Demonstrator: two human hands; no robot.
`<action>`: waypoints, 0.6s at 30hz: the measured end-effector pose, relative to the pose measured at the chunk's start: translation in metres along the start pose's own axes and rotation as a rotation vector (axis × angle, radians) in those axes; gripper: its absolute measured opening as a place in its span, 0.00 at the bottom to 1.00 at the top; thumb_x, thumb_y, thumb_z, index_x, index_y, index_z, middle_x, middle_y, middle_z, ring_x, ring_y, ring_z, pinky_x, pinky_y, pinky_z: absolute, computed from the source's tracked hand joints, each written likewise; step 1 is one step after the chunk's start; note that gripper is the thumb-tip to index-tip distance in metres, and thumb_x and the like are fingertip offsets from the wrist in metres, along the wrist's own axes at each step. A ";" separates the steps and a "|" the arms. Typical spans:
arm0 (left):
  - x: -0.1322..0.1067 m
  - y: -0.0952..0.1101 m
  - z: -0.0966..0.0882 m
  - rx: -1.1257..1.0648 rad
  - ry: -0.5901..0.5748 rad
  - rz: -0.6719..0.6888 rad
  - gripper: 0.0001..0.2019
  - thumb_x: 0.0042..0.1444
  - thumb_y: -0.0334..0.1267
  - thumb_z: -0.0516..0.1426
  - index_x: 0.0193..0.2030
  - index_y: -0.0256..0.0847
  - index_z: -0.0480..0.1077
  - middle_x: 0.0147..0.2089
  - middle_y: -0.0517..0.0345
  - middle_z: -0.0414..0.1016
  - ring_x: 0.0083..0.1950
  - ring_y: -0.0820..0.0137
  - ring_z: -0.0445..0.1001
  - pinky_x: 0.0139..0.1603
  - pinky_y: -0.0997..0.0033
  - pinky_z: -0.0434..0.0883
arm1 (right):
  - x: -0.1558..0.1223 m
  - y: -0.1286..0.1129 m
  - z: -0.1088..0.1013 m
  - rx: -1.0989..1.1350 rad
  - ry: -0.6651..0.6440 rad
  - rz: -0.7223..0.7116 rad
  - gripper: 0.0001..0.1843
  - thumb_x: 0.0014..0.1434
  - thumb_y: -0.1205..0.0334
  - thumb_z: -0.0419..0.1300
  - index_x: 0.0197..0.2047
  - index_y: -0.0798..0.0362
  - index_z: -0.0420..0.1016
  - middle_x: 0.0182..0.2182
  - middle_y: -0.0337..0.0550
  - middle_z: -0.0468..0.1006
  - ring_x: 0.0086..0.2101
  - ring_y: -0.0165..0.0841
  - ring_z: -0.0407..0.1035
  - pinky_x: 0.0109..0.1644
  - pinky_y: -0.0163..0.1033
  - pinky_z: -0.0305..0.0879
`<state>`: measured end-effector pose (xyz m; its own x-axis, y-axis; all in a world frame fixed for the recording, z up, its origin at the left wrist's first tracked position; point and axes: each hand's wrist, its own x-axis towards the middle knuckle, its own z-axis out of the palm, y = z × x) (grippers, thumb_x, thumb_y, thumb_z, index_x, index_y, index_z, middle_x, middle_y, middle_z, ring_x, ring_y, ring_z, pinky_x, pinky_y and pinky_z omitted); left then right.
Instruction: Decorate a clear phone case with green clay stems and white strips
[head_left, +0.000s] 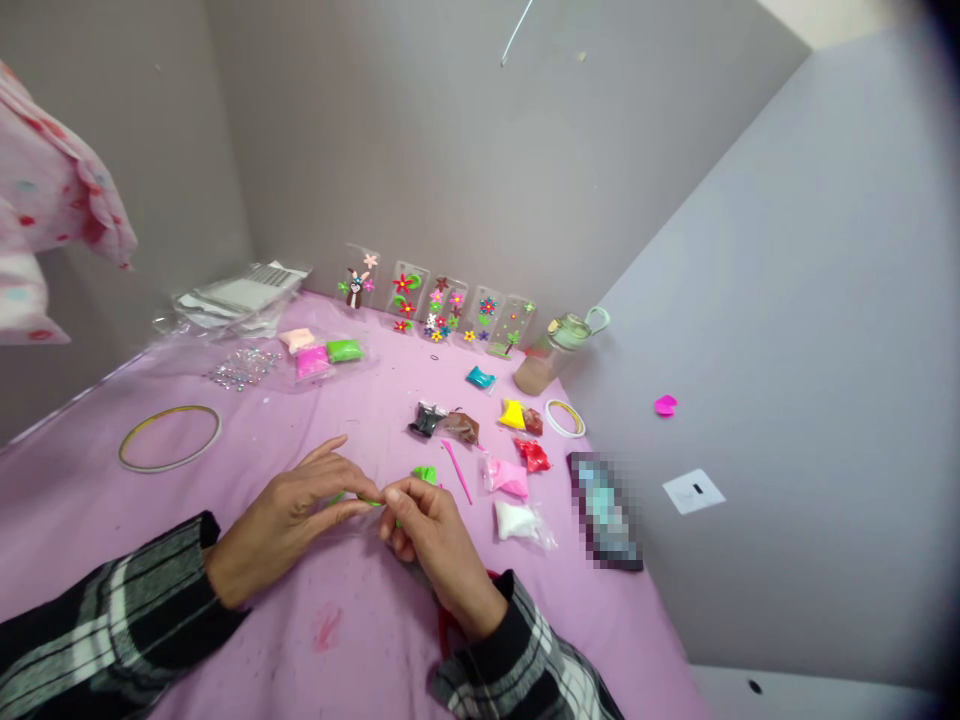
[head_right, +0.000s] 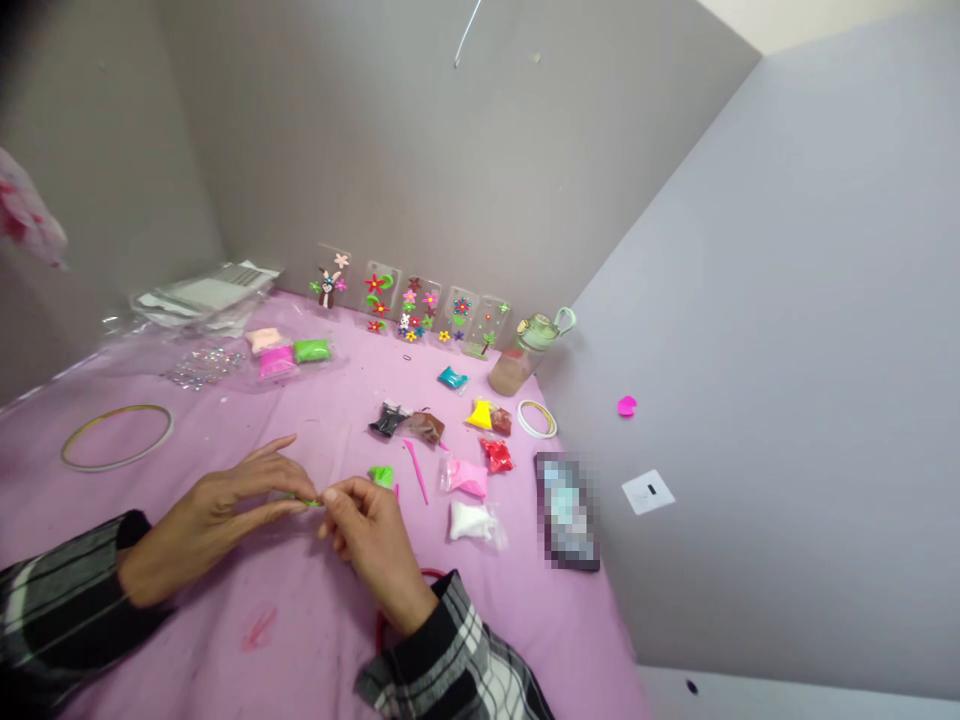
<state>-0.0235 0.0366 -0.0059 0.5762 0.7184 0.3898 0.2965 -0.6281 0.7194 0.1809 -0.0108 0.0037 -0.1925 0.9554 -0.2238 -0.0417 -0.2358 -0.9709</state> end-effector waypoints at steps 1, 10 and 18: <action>0.000 0.000 0.000 -0.002 0.003 0.000 0.08 0.70 0.40 0.55 0.46 0.49 0.77 0.42 0.68 0.84 0.43 0.71 0.81 0.79 0.51 0.51 | 0.000 0.000 0.000 0.006 -0.005 0.003 0.26 0.62 0.35 0.63 0.35 0.54 0.74 0.25 0.36 0.73 0.21 0.24 0.58 0.25 0.32 0.52; 0.002 -0.002 -0.003 -0.046 0.006 -0.035 0.06 0.69 0.42 0.58 0.43 0.48 0.76 0.40 0.70 0.82 0.42 0.71 0.81 0.79 0.49 0.50 | 0.000 -0.001 0.000 0.055 0.008 0.025 0.24 0.55 0.40 0.70 0.35 0.54 0.76 0.23 0.34 0.72 0.22 0.24 0.57 0.26 0.32 0.51; 0.003 -0.008 -0.009 -0.016 -0.024 -0.045 0.08 0.69 0.44 0.57 0.41 0.47 0.77 0.40 0.67 0.83 0.42 0.70 0.81 0.79 0.47 0.52 | 0.000 -0.002 0.001 0.019 0.036 -0.003 0.22 0.58 0.41 0.68 0.34 0.54 0.76 0.23 0.34 0.71 0.22 0.25 0.57 0.26 0.33 0.50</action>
<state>-0.0304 0.0468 -0.0056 0.5805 0.7385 0.3430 0.3107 -0.5902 0.7450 0.1803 -0.0105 0.0054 -0.1568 0.9619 -0.2238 -0.0613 -0.2357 -0.9699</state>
